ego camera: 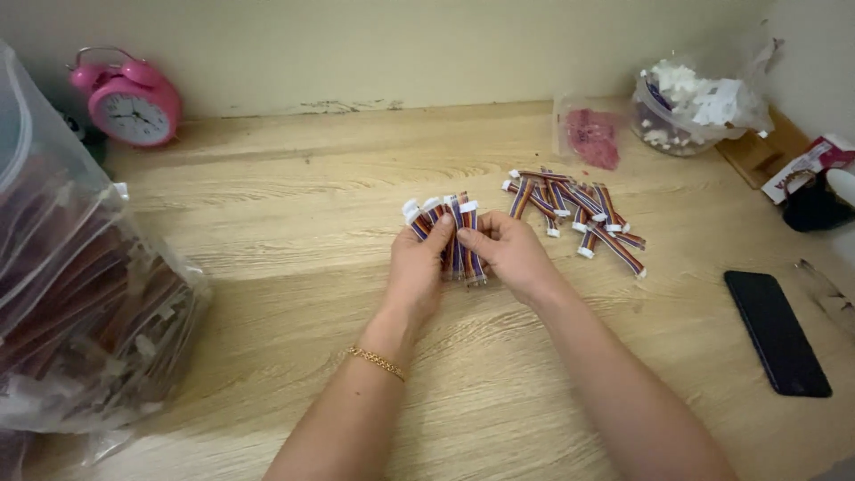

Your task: The person sorts multicolored ribbon cables on a desk by picking them up from a pile and placing them into a plastic bag.

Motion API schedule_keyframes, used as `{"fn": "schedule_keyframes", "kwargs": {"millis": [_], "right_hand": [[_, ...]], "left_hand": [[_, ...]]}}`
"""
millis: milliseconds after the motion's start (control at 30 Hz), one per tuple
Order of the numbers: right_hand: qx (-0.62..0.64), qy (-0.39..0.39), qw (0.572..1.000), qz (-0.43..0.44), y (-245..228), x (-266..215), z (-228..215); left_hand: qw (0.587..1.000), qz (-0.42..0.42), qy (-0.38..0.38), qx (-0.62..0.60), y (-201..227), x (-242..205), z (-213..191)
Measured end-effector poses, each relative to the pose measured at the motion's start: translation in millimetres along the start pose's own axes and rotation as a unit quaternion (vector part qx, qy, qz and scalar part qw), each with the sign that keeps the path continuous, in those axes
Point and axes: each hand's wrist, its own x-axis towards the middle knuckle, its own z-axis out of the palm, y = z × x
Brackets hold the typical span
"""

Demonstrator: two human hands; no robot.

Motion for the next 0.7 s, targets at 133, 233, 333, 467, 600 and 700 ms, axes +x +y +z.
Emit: {"fn": "schedule_keyframes", "kwargs": {"millis": [133, 233, 333, 467, 600, 700], "right_hand": [[0.003, 0.025, 1.0, -0.007, 5.1, -5.2, -0.7], [-0.006, 0.039, 0.999, -0.014, 9.3, -4.6, -1.2], [-0.034, 0.046, 0.998, -0.024, 9.8, -3.9, -1.0], [-0.011, 0.014, 0.998, -0.058, 6.9, -8.1, -1.1], [0.003, -0.001, 0.999, -0.055, 9.8, -1.5, -7.3], [-0.019, 0.033, 0.996, -0.08, -6.2, -4.6, -26.6]], "left_hand": [[0.999, -0.01, -0.027, 0.018, 0.5, -2.7, 0.7], [0.999, -0.023, -0.043, 0.018, 0.1, -7.5, 3.8], [0.998, -0.036, -0.047, 0.019, 1.0, -11.9, 5.9], [0.998, -0.033, -0.04, -0.02, -4.5, -2.8, 2.7], [0.998, -0.032, -0.038, -0.028, 9.0, -13.8, 10.8], [0.997, -0.054, -0.01, -0.047, 26.2, -29.0, 18.4]]}}
